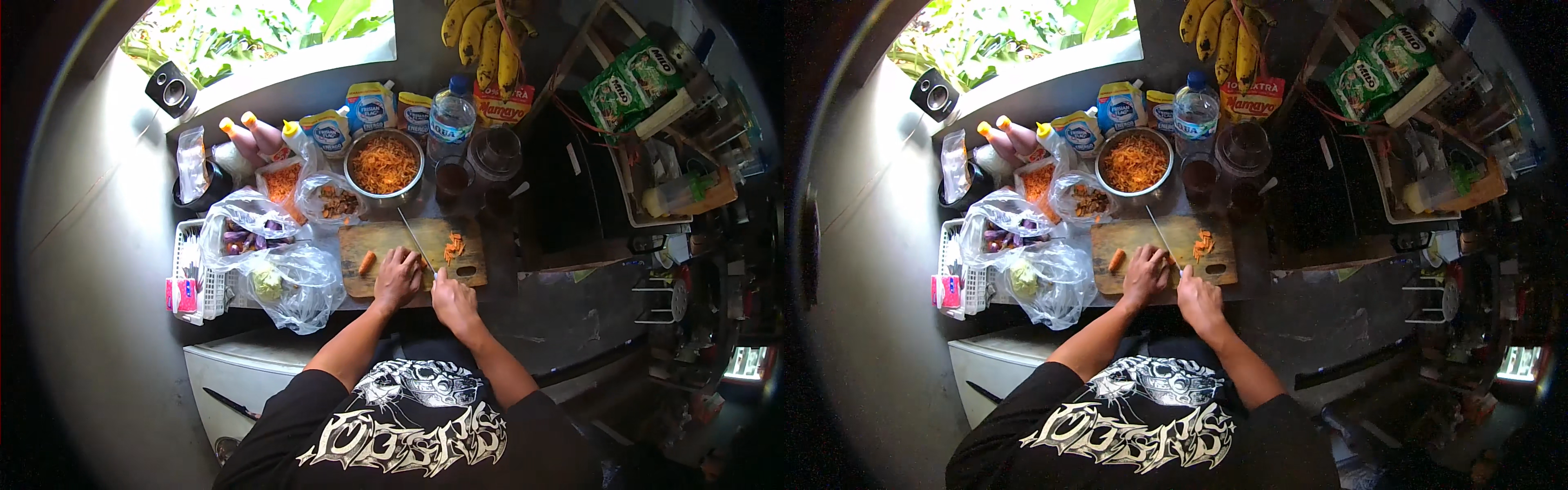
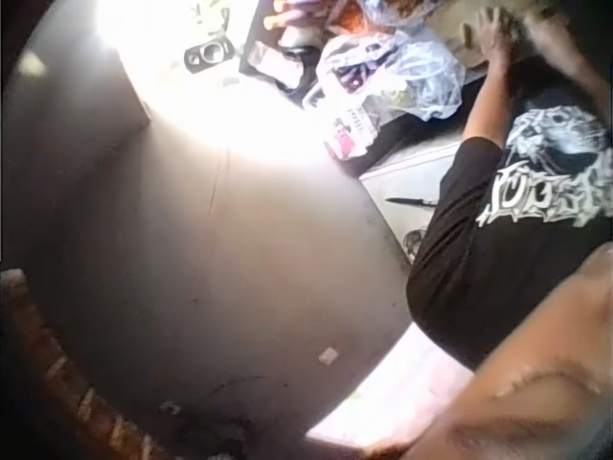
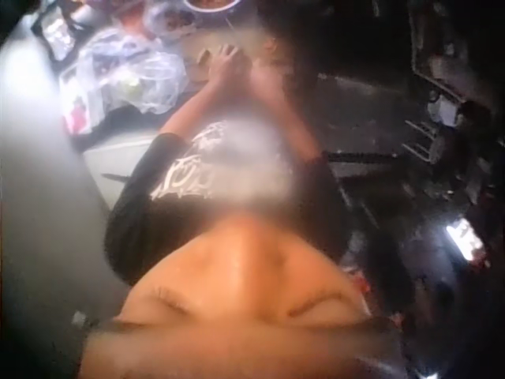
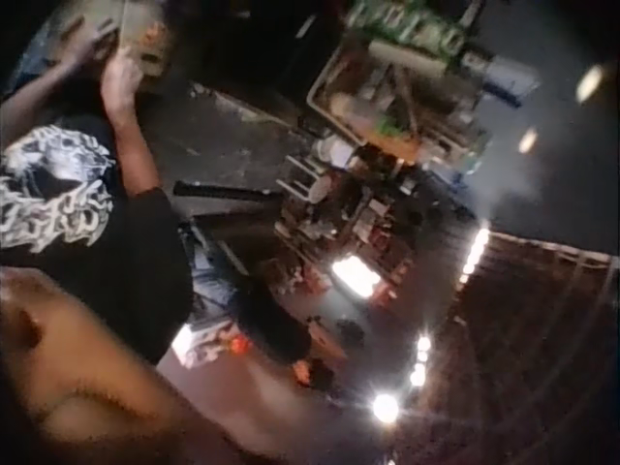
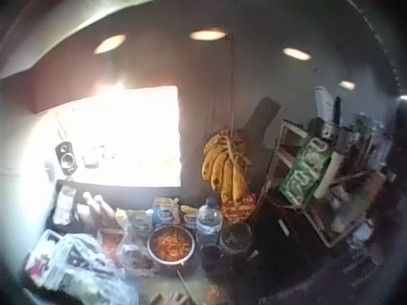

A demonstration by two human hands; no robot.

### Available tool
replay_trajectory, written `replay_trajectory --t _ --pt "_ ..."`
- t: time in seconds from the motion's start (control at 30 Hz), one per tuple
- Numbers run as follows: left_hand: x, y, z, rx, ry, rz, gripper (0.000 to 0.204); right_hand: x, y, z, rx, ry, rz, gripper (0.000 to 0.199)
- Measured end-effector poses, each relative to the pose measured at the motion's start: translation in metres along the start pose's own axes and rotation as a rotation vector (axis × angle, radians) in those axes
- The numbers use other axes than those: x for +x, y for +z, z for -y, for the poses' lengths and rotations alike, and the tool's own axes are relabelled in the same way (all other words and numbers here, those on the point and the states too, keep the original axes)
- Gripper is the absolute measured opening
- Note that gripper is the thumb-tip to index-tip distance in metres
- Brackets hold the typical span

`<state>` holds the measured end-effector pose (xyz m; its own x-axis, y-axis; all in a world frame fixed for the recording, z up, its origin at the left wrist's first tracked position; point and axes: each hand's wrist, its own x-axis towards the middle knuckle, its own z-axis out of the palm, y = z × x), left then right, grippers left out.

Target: The person slices a carrot on a wooden cutting board using a knife, then uses the blade to move the sliced pieces aside.

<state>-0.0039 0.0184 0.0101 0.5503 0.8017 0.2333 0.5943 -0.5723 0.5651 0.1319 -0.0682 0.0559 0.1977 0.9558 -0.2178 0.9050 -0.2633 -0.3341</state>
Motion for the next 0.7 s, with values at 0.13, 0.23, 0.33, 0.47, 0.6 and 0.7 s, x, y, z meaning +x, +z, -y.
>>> replay_trajectory --t 0.13,0.23,0.33,0.47,0.6,0.7 --pt "0.003 -0.001 -0.006 0.003 0.021 0.002 0.024 0.005 0.015 -0.004 -0.002 0.033 -0.025 0.021" --pt "0.0 0.001 -0.004 0.006 0.008 0.004 0.025 0.002 0.001 -0.002 -0.008 0.005 -0.018 0.02" --pt "0.0 0.0 -0.003 0.014 0.021 0.016 0.026 0.001 0.001 0.002 0.011 0.021 0.009 0.022" --pt "0.001 0.001 -0.003 0.016 0.006 -0.008 0.025 0.008 0.011 0.003 0.001 0.03 -0.016 0.02" --pt "0.0 -0.001 -0.002 0.05 0.114 -0.026 0.027 0.005 0.002 0.0 -0.012 0.001 0.013 0.02" --pt "-0.002 0.002 0.0 0.021 0.043 -0.028 0.026 0.0 0.008 0.005 0.007 0.039 0.012 0.019"
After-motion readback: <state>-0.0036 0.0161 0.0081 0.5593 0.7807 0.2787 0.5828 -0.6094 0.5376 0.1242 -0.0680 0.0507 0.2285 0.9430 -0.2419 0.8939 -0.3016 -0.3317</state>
